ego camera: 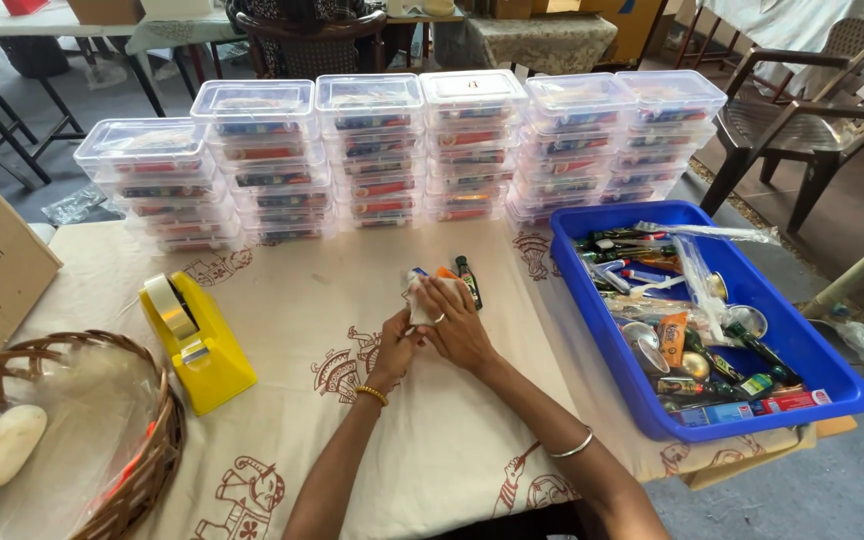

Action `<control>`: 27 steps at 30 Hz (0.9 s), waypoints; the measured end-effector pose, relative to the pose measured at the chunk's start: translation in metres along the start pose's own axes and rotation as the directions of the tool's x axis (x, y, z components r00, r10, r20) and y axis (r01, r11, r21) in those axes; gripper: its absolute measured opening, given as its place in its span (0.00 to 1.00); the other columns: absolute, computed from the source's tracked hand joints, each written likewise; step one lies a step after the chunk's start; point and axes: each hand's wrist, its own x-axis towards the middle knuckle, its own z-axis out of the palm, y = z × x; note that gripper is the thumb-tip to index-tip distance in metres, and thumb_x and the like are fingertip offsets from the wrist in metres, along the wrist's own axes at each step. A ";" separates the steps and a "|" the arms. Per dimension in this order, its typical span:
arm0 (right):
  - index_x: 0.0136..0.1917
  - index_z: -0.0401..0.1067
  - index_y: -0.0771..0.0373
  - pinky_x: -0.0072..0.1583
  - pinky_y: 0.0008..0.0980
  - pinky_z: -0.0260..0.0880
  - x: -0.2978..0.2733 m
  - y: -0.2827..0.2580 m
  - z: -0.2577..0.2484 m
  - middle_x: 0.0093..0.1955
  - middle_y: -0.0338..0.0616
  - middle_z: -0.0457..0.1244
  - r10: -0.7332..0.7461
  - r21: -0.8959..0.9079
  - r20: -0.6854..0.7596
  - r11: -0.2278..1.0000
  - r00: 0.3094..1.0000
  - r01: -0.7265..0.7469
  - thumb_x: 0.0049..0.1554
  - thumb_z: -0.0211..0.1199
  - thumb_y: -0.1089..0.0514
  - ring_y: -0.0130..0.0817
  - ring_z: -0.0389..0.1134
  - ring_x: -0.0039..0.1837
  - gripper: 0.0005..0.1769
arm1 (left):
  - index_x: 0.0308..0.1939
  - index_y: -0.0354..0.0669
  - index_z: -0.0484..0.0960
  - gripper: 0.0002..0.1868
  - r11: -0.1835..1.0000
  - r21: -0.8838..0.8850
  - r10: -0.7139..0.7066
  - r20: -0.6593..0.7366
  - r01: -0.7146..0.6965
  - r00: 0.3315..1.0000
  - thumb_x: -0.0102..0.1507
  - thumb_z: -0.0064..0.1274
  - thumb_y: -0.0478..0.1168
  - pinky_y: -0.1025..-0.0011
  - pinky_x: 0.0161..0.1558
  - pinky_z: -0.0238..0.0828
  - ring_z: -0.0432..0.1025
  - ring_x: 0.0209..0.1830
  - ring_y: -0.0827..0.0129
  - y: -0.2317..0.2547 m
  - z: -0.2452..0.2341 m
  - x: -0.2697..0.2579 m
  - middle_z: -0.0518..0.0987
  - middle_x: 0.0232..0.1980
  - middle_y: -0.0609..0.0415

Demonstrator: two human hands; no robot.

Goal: The person packs various small toiletry and stationary items including small bottles, tubes, and a box of matches into clear plastic bags, and then places the bags into clear plastic bins.

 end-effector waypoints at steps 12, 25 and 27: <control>0.77 0.61 0.46 0.81 0.59 0.30 -0.008 0.022 -0.004 0.84 0.40 0.46 -0.070 -0.158 -0.076 0.986 0.995 0.057 0.65 0.56 0.47 0.40 0.42 0.85 0.28 | 0.65 0.46 0.75 0.22 1.000 0.000 0.006 0.153 -0.006 0.988 0.69 0.45 0.26 0.78 0.39 0.74 0.71 0.36 0.76 -0.021 -0.017 0.015 0.81 0.42 0.56; 0.78 0.61 0.51 0.80 0.58 0.32 -0.007 0.026 -0.003 0.82 0.44 0.50 -0.043 -0.294 -0.091 0.956 0.995 0.015 0.65 0.57 0.48 0.39 0.46 0.84 0.30 | 0.70 0.51 0.72 0.21 0.999 0.014 -0.036 0.159 0.034 0.987 0.72 0.50 0.33 0.78 0.41 0.74 0.70 0.35 0.79 -0.007 -0.016 0.014 0.81 0.42 0.59; 0.79 0.60 0.56 0.81 0.53 0.38 -0.012 0.036 0.001 0.82 0.49 0.49 0.051 -0.192 -0.044 0.980 0.998 -0.059 0.65 0.56 0.51 0.43 0.47 0.84 0.30 | 0.71 0.51 0.73 0.21 0.997 0.069 -0.044 0.094 0.038 0.995 0.73 0.46 0.36 0.81 0.39 0.72 0.67 0.34 0.82 0.033 -0.001 -0.004 0.83 0.47 0.67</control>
